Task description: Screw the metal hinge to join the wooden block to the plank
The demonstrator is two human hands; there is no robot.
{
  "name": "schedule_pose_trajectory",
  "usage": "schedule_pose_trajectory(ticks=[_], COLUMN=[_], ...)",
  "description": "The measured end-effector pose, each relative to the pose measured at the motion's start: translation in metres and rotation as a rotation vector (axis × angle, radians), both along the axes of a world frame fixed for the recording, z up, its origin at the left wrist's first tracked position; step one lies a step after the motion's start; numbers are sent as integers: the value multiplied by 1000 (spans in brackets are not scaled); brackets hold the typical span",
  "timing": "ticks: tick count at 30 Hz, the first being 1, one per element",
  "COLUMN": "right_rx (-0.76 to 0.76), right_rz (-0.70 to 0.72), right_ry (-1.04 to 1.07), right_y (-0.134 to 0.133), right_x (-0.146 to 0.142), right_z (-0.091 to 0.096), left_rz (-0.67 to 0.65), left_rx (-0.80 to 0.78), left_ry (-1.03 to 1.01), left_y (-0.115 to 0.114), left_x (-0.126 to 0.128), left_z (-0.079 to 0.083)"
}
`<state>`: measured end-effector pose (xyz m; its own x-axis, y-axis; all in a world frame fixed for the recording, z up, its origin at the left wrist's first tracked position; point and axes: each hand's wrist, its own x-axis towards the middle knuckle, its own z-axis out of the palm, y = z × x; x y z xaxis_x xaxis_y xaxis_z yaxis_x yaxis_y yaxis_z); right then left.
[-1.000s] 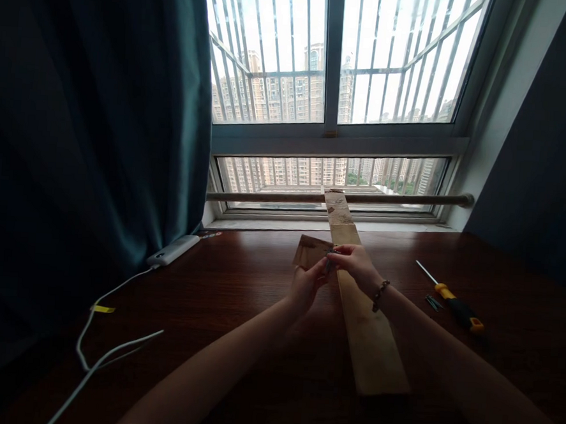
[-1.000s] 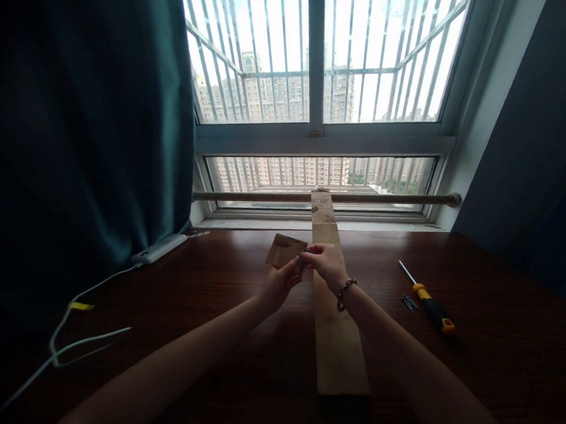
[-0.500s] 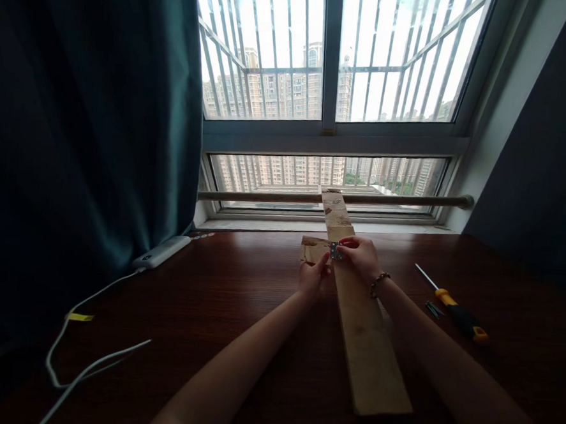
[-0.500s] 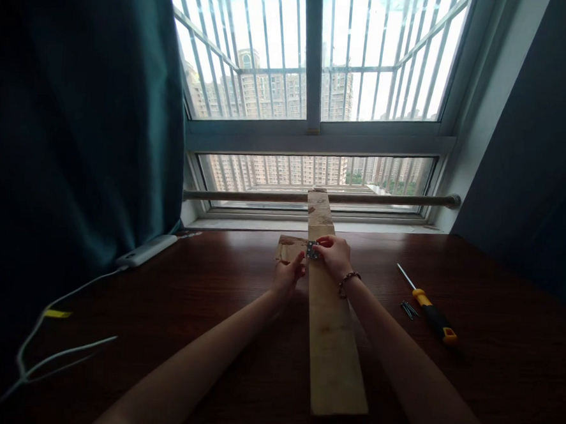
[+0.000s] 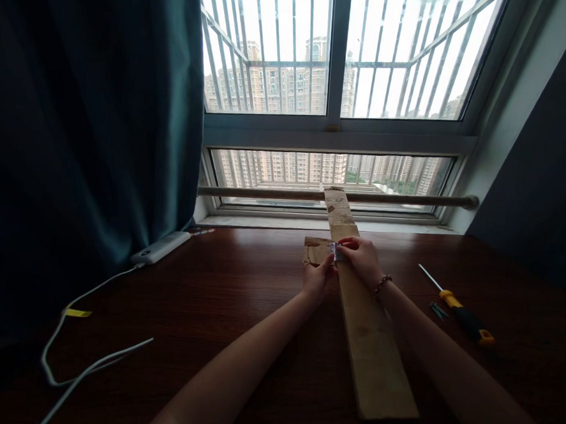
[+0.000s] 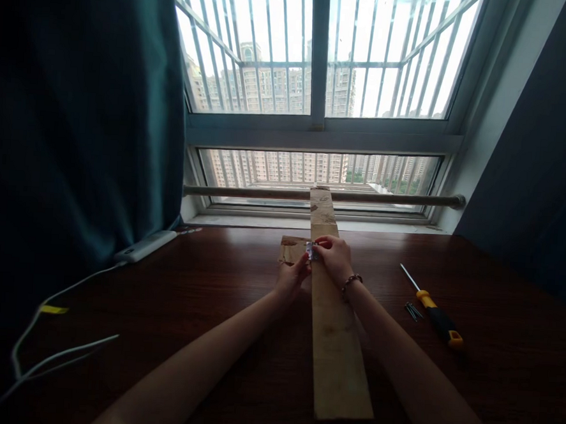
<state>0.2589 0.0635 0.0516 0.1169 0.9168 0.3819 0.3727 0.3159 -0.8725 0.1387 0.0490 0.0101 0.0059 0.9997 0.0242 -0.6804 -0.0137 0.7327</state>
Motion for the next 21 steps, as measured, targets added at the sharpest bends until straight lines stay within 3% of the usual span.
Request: schedule_pose_trajectory(ticks=[12,21], right_rx=[157,68], right_rz=[-164,-162], right_ry=[-385,-304], right_y=[-8,5], right_x=[-8,2], right_z=[2,-2], left_rz=[-23,-20], left_rx=[-8,-57], left_ry=[-44,-97], left_y=[-4,-8], left_x=[2,3], left_z=[1,2])
